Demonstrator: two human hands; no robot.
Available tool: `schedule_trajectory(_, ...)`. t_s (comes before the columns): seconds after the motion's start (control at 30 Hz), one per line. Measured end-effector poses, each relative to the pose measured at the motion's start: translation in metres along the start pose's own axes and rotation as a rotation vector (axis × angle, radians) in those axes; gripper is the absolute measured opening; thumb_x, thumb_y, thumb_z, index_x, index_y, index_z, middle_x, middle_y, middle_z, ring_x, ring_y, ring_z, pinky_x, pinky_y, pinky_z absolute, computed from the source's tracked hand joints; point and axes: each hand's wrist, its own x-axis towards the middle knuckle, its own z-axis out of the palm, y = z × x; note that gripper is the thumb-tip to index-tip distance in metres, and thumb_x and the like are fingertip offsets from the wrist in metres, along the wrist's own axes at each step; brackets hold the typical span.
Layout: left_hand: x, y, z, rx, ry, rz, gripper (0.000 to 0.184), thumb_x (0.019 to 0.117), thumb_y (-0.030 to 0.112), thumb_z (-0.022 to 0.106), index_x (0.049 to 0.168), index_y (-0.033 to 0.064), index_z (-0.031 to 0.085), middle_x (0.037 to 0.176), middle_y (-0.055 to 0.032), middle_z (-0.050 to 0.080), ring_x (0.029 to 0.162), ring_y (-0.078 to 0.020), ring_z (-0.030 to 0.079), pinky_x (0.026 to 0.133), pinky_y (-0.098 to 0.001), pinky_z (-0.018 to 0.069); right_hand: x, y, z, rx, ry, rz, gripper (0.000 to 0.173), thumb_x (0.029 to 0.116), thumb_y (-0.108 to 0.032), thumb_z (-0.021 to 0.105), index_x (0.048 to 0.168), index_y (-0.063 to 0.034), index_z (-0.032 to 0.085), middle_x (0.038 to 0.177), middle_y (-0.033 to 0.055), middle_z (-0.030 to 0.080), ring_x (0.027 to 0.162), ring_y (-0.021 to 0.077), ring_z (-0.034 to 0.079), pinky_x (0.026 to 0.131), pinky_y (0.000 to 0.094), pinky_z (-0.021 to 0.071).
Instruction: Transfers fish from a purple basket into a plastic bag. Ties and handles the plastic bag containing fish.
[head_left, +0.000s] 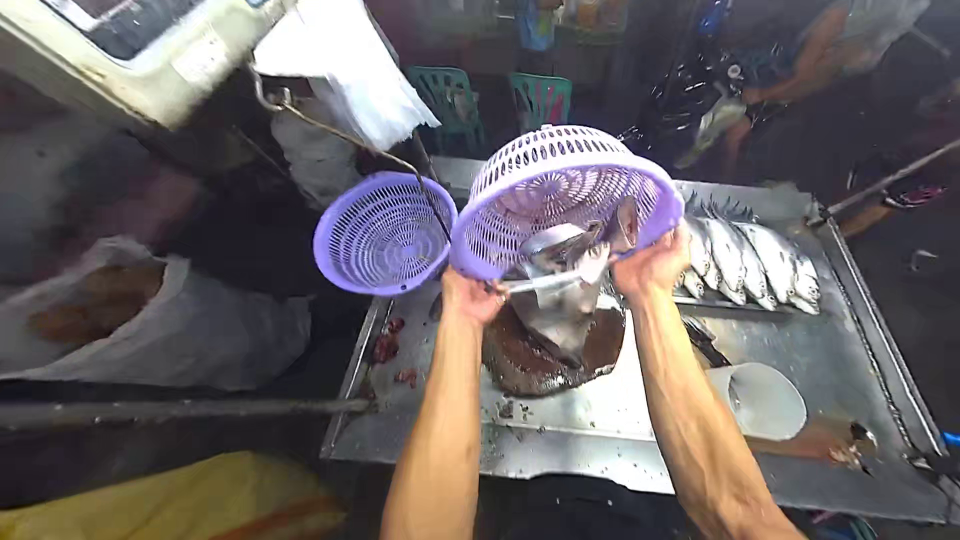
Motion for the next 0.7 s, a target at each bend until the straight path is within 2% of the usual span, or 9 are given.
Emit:
schedule_trajectory(0.13, -0.008, 0.003, 0.013, -0.101, -0.063, 0.038, 0.061, 0.1053, 0.06, 0.014, 0.107, 0.0132, 0.052, 0.08, -0.0078, 0.06, 0.06, -0.0196, 0.056, 0.052, -0.0386, 0.0514, 0.01, -0.005, 0.019, -0.023, 0.085, -0.049, 0.06, 0.1028, -0.065, 0.017, 0.127, -0.0233, 0.053, 0.11, 0.0023, 0.064, 0.1, 0.0195, 0.063, 0.079, 0.0486, 0.0546)
schedule_trajectory(0.2, -0.004, 0.001, 0.009, -0.068, -0.001, 0.017, 0.062, 0.1026, 0.068, 0.018, 0.106, 0.017, 0.054, 0.081, -0.0068, 0.06, 0.064, -0.0208, 0.058, 0.056, -0.0419, 0.0522, 0.003, -0.001, 0.015, -0.073, 0.073, -0.048, 0.056, 0.1043, -0.06, 0.02, 0.13, -0.0257, 0.055, 0.117, -0.0004, 0.066, 0.107, 0.0177, 0.064, 0.085, 0.0485, 0.055)
schedule_trajectory(0.27, -0.005, 0.007, 0.01, -0.041, 0.027, 0.032, 0.068, 0.1008, 0.072, 0.019, 0.118, 0.0174, 0.055, 0.094, -0.0101, 0.063, 0.07, -0.0238, 0.059, 0.059, -0.0455, 0.0521, -0.002, -0.007, 0.022, -0.085, 0.057, -0.069, 0.057, 0.1048, -0.059, 0.021, 0.138, -0.0275, 0.054, 0.133, -0.0001, 0.063, 0.122, 0.02, 0.06, 0.094, 0.0529, 0.0527)
schedule_trajectory(0.3, -0.009, 0.005, 0.006, -0.072, 0.038, 0.036, 0.069, 0.1013, 0.071, 0.015, 0.122, 0.0164, 0.053, 0.098, -0.0113, 0.062, 0.07, -0.024, 0.057, 0.058, -0.0452, 0.0508, -0.005, -0.007, 0.026, -0.107, 0.06, -0.077, 0.056, 0.1055, -0.059, 0.02, 0.138, -0.027, 0.053, 0.134, 0.0002, 0.062, 0.123, 0.02, 0.059, 0.094, 0.0526, 0.0521)
schedule_trajectory(0.43, -0.005, -0.016, -0.032, -0.294, 0.07, 0.015, 0.071, 0.1007, 0.069, 0.01, 0.114, 0.012, 0.051, 0.086, -0.0117, 0.059, 0.065, -0.0235, 0.058, 0.056, -0.0432, 0.0522, -0.012, 0.005, 0.04, -0.237, -0.134, -0.048, 0.053, 0.1094, -0.051, 0.022, 0.135, -0.0194, 0.056, 0.126, 0.0018, 0.066, 0.117, 0.0166, 0.063, 0.096, 0.0448, 0.0546)
schedule_trajectory(0.5, -0.009, -0.012, -0.041, -0.347, 0.014, 0.042, 0.073, 0.0993, 0.071, 0.01, 0.114, 0.0123, 0.051, 0.088, -0.0118, 0.06, 0.067, -0.0239, 0.058, 0.058, -0.0429, 0.0527, -0.02, 0.006, 0.048, -0.251, -0.105, -0.062, 0.051, 0.1082, -0.052, 0.024, 0.131, -0.0207, 0.057, 0.122, 0.0018, 0.065, 0.111, 0.0175, 0.063, 0.087, 0.0446, 0.0552)
schedule_trajectory(0.57, -0.004, -0.012, -0.047, -0.415, -0.002, 0.046, 0.076, 0.0971, 0.075, 0.011, 0.108, 0.012, 0.053, 0.081, -0.0102, 0.06, 0.062, -0.0221, 0.058, 0.055, -0.0401, 0.0528, -0.02, 0.015, 0.058, -0.276, -0.107, -0.127, 0.049, 0.1083, -0.051, 0.02, 0.121, -0.0211, 0.057, 0.11, 0.0, 0.065, 0.099, 0.0142, 0.064, 0.076, 0.0378, 0.0553)
schedule_trajectory(0.63, 0.001, -0.021, -0.058, -0.495, 0.002, 0.014, 0.077, 0.0957, 0.076, 0.012, 0.106, 0.0115, 0.052, 0.077, -0.0103, 0.058, 0.06, -0.0219, 0.057, 0.054, -0.0397, 0.0524, -0.02, 0.025, 0.058, -0.292, -0.219, -0.134, 0.051, 0.1096, -0.047, 0.019, 0.121, -0.0179, 0.059, 0.109, 0.0, 0.068, 0.099, 0.0124, 0.066, 0.082, 0.0369, 0.0572)
schedule_trajectory(0.7, 0.001, -0.022, -0.059, -0.514, -0.031, 0.014, 0.079, 0.0951, 0.077, 0.011, 0.108, 0.011, 0.053, 0.078, -0.0118, 0.059, 0.06, -0.0229, 0.057, 0.055, -0.0413, 0.0531, -0.018, 0.024, 0.057, -0.287, -0.243, -0.116, 0.052, 0.1102, -0.047, 0.019, 0.128, -0.0168, 0.058, 0.116, 0.0024, 0.068, 0.108, 0.016, 0.066, 0.089, 0.0423, 0.0571)
